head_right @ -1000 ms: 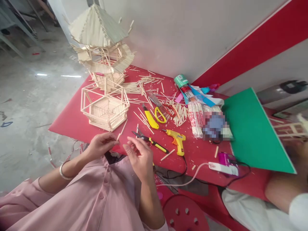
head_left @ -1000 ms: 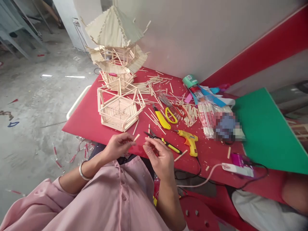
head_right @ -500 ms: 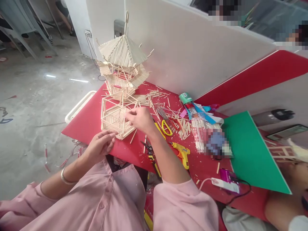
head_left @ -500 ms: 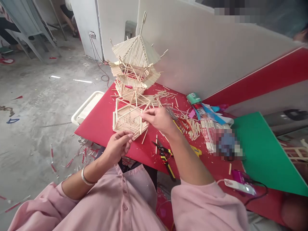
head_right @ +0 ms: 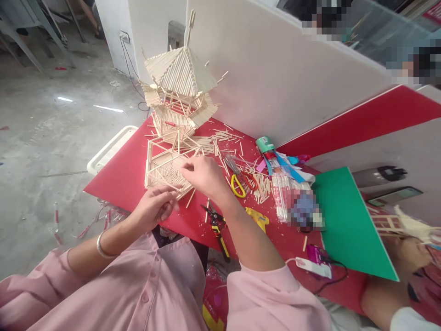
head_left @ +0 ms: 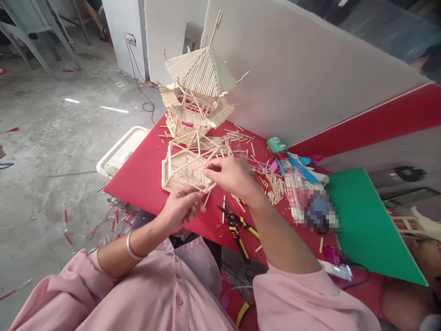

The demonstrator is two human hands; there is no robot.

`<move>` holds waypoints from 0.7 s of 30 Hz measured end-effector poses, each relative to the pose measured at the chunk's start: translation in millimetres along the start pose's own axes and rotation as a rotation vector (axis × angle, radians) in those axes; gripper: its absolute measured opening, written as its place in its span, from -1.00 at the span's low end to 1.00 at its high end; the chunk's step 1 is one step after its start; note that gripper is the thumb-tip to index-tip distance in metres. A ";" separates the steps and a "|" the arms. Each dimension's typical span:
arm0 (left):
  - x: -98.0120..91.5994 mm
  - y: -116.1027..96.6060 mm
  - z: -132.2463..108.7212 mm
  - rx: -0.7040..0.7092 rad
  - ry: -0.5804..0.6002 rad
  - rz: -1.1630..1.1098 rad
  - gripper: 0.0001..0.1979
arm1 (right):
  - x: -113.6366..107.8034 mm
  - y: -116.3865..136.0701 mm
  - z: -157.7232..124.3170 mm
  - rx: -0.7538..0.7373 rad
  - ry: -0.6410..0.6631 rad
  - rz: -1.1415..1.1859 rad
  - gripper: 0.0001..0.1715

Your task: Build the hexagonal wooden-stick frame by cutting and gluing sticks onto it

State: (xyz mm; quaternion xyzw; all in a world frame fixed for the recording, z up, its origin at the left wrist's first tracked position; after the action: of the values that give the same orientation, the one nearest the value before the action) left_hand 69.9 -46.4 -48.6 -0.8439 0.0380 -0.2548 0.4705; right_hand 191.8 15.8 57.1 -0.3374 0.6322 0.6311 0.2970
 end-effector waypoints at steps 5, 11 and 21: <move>-19.3 23.7 -13.1 0.010 -0.062 0.030 -0.50 | -20.0 -13.2 -34.0 -0.029 -0.121 0.115 -0.78; -57.8 28.0 -11.6 0.135 -0.232 0.387 -0.77 | -10.0 -42.9 -80.9 0.070 -0.233 0.280 -0.76; -31.0 8.8 14.8 0.474 -0.222 1.840 -0.48 | 37.8 -52.8 -118.9 0.053 -0.125 0.456 -0.81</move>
State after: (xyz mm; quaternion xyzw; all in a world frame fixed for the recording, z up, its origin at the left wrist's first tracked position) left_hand 51.4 -30.3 -74.3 -0.3855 0.5889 0.2952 0.6461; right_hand 217.6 -103.6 -1.6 -0.1383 0.6889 0.6845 0.1944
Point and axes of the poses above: each hand's wrist, its own z-axis towards the middle knuckle, its own x-axis out of the palm, y = z × x, the point moved 7 cm from there along z, towards the middle knuckle, and after that the axes turned 8 degrees about z, right-handed, at the moved point
